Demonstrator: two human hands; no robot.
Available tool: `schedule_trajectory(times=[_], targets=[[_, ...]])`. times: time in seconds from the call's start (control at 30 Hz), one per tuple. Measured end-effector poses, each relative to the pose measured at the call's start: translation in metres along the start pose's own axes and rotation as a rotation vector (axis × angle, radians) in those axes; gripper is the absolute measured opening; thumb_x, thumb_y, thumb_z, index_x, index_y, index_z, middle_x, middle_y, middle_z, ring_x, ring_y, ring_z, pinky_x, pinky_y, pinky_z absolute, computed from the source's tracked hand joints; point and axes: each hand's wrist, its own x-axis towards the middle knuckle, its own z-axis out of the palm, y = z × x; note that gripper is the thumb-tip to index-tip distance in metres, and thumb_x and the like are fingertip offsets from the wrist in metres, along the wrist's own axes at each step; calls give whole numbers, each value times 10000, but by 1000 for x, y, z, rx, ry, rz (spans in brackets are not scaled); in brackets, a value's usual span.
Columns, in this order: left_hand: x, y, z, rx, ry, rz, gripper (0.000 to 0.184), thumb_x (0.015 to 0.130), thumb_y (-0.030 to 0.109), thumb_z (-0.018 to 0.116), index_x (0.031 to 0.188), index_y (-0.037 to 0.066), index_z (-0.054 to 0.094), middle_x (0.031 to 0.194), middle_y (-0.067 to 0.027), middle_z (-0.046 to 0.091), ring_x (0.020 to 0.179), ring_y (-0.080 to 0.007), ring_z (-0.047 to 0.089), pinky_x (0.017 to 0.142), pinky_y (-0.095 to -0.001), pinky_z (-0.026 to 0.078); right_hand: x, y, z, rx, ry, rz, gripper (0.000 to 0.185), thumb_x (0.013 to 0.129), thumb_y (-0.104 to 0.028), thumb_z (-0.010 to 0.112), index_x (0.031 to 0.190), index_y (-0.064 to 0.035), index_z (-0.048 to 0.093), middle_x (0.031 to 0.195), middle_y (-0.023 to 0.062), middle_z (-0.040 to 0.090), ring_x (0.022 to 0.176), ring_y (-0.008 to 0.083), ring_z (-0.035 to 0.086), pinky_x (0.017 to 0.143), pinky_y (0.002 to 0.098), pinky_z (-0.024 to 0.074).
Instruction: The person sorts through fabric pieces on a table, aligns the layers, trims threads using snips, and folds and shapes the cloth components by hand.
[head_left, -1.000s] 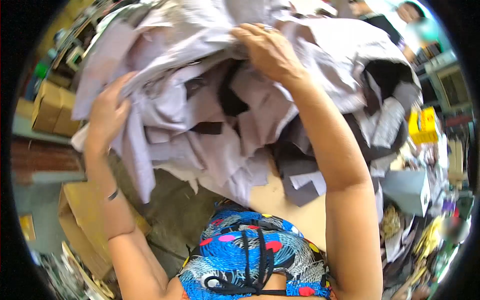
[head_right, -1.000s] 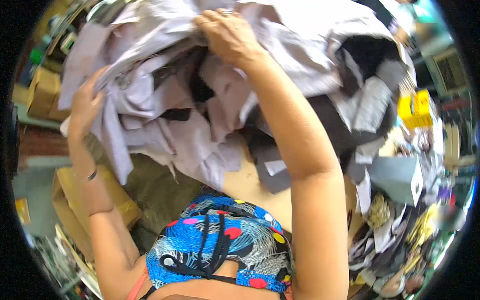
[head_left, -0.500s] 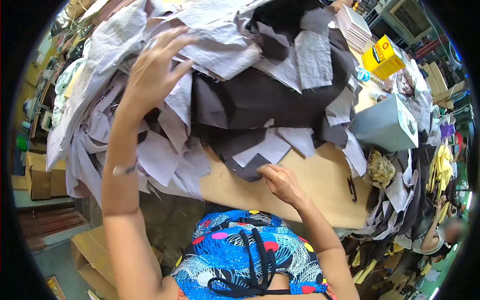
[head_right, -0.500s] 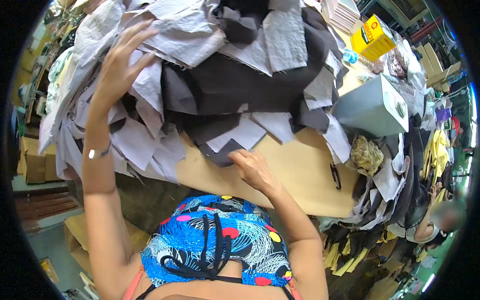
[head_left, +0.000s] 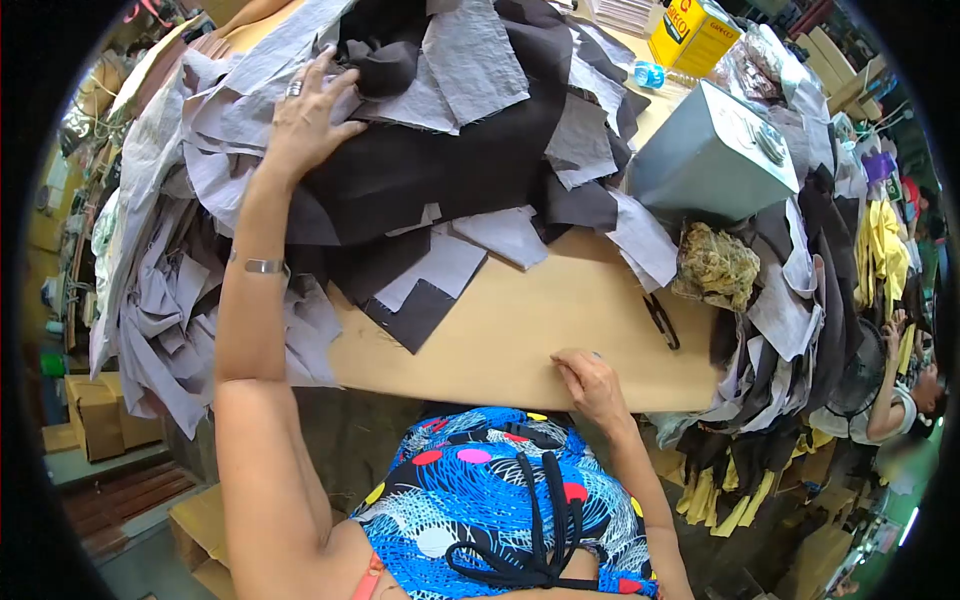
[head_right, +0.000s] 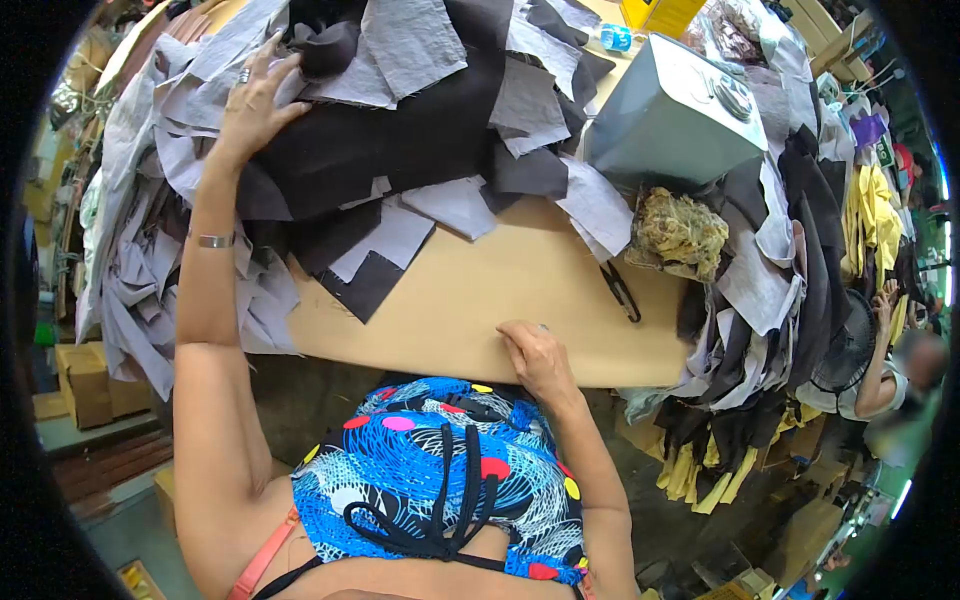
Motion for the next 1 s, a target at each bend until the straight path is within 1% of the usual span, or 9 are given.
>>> schedule_trajectory(times=[0.1,0.33,0.47,0.53,0.6,0.77,0.87,0.9,1.0], targets=[[2,23,5,50,143,129,359,784,154,586,1142,161,561,1309,-45,444,1146,-281,473,905,-413,403,9,6,-3,8,-68,-19,118,798,-53,552,901,-28,604,870,133,626,810,305,598,705,371,472],[3,26,-12,-684,337,-357,251,856,107,460,1037,7,601,936,-110,654,840,-227,628,774,-299,471,41,14,-14,257,-253,1,195,844,-103,530,1017,-30,584,922,87,630,811,211,601,739,336,475],[-49,75,-51,-1456,-45,-286,296,878,212,506,1070,5,597,1007,-55,595,904,-140,563,789,-250,439,78,18,-18,933,-118,226,346,872,-168,519,1188,-30,489,1010,86,605,847,180,590,777,283,478],[-69,98,-53,-1288,-138,10,311,849,224,527,999,-38,600,1067,-107,566,995,-156,520,846,-263,406,103,7,-21,1131,69,276,500,855,-191,553,1298,-56,365,1135,114,538,966,185,535,836,322,458],[-98,121,-61,-1301,-352,-237,177,791,45,493,900,-63,581,1055,-126,576,930,-185,547,816,-277,424,124,1,-21,995,162,239,525,839,-188,572,1292,-39,352,1131,109,527,983,178,516,834,307,447],[-142,119,-66,-1036,-507,-246,175,769,100,542,872,-40,557,930,-122,592,749,-217,565,673,-304,442,183,14,-8,641,324,76,494,761,-118,619,1193,-11,404,1036,89,530,893,171,498,779,278,419],[-147,110,-85,-958,-854,-384,209,784,153,550,884,-30,555,913,-121,601,732,-223,574,654,-304,441,195,-3,-10,644,374,158,412,722,-62,592,1090,12,421,920,110,549,817,158,513,701,301,432],[-139,108,-90,-932,-1032,-498,218,800,183,558,908,-4,586,1037,-143,578,887,-271,576,764,-330,440,197,1,-4,633,435,64,428,720,-66,593,1108,8,429,889,97,580,764,154,539,675,282,440],[-156,111,-73,-897,-405,-385,239,793,182,587,983,38,602,1193,-165,500,1090,-314,491,909,-358,384,198,9,13,952,482,20,351,735,-61,587,1069,13,504,827,57,599,734,126,545,650,257,441]])
